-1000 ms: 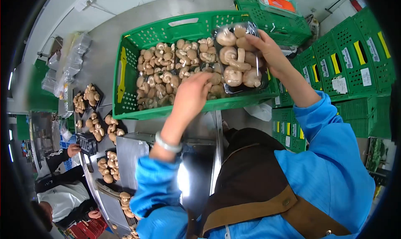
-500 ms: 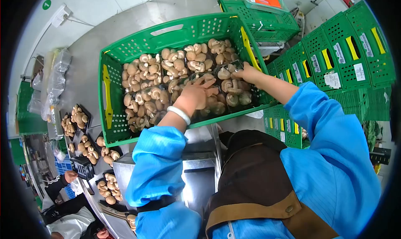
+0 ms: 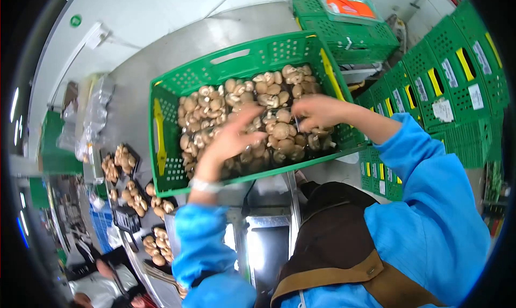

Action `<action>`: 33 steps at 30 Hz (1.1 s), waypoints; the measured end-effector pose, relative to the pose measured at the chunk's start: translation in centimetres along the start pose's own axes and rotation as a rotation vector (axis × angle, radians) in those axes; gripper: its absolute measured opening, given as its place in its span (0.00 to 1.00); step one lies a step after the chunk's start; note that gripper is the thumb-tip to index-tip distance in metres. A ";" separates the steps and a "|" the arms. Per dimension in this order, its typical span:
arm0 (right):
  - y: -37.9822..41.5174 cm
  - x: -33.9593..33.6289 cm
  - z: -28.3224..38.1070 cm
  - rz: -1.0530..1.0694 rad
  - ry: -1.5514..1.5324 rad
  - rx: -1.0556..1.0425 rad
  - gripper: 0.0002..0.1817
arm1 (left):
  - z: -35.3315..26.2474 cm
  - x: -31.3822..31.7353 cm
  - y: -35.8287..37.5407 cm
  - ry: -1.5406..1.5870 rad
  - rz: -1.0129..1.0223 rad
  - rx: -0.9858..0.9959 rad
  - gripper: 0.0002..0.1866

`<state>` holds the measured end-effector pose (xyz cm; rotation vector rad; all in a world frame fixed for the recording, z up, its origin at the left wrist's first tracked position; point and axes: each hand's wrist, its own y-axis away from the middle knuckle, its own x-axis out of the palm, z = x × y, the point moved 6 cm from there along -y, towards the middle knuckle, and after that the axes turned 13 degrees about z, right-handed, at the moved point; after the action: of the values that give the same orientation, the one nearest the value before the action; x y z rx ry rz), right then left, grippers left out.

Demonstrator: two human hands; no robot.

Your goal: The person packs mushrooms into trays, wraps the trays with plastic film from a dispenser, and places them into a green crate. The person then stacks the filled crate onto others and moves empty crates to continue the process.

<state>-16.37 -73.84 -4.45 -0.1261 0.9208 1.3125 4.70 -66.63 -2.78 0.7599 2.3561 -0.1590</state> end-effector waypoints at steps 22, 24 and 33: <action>30.9 10.5 -9.6 -1.065 -1.196 0.120 0.25 | -14.7 -9.0 15.0 0.463 -0.746 -0.472 0.19; 39.3 13.5 -6.0 -1.098 -1.238 0.203 0.24 | -20.6 -6.3 14.8 0.519 -0.659 -0.450 0.19; 67.5 30.5 -8.2 -1.305 -1.361 0.511 0.22 | -25.0 21.3 1.2 0.743 -0.195 -0.547 0.14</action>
<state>-79.69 -34.58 -1.82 0.4655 -0.1490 -0.2267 -21.59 -47.98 3.65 0.3378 2.9433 0.7854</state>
